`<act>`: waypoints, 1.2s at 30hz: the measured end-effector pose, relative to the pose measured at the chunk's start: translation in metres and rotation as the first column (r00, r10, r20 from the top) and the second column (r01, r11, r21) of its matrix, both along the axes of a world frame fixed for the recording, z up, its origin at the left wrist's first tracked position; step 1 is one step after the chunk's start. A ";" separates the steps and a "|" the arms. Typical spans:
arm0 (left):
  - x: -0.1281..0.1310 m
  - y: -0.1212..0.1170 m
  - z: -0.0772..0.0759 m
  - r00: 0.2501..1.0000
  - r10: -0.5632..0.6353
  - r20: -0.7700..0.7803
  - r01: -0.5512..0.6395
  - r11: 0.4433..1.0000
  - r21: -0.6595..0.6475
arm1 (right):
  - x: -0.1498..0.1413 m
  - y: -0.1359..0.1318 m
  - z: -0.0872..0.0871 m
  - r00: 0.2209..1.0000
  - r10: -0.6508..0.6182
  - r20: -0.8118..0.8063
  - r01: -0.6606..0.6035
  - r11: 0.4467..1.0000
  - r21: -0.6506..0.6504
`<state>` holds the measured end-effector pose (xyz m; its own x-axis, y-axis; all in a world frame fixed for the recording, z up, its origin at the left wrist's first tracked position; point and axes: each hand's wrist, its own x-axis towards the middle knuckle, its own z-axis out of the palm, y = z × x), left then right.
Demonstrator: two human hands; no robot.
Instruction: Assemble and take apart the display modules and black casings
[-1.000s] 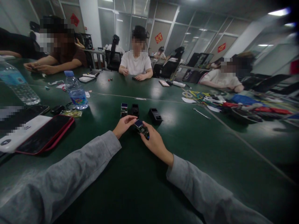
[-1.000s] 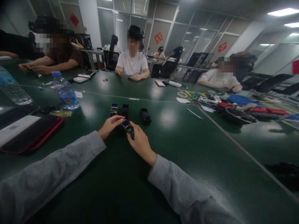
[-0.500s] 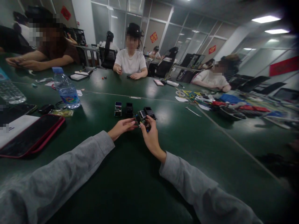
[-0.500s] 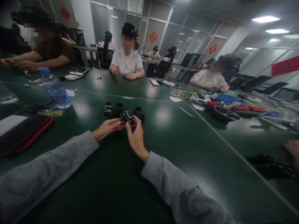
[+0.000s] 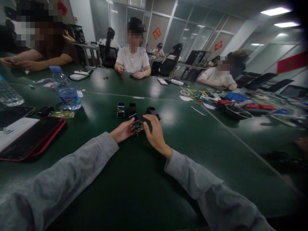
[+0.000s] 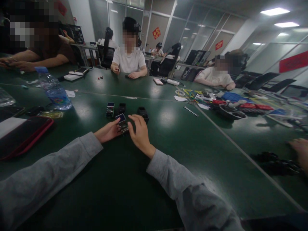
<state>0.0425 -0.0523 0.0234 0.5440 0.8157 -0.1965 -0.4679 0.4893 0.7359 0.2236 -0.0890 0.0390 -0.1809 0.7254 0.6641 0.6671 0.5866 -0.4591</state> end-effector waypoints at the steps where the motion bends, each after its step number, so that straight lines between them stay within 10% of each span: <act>1: 0.000 0.000 -0.001 1.000 -0.008 0.011 0.008 1.000 0.006 | 0.008 0.008 0.001 0.997 -0.081 0.019 0.080 0.995 0.052; 5: 0.001 -0.001 0.001 1.000 -0.013 0.000 0.013 1.000 0.003 | 0.041 0.044 -0.011 0.935 -0.333 0.124 0.327 0.943 0.065; 13: 0.000 -0.001 0.003 1.000 -0.013 0.005 0.013 1.000 -0.029 | 0.059 0.066 -0.039 0.954 -0.268 0.134 0.290 0.938 -0.188; 19: -0.002 -0.002 0.008 0.999 0.009 0.044 -0.005 0.996 -0.094 | 0.040 0.033 -0.014 0.952 -0.292 -0.096 0.294 0.956 0.003; 26: -0.001 -0.004 0.011 0.998 0.052 -0.041 -0.055 0.996 -0.074 | -0.011 -0.026 -0.003 0.999 0.034 -0.009 -0.034 0.999 0.001; 36: -0.001 -0.004 0.006 0.998 0.054 0.026 -0.052 0.997 -0.048 | -0.011 -0.021 -0.011 0.996 0.088 0.030 -0.087 0.996 -0.024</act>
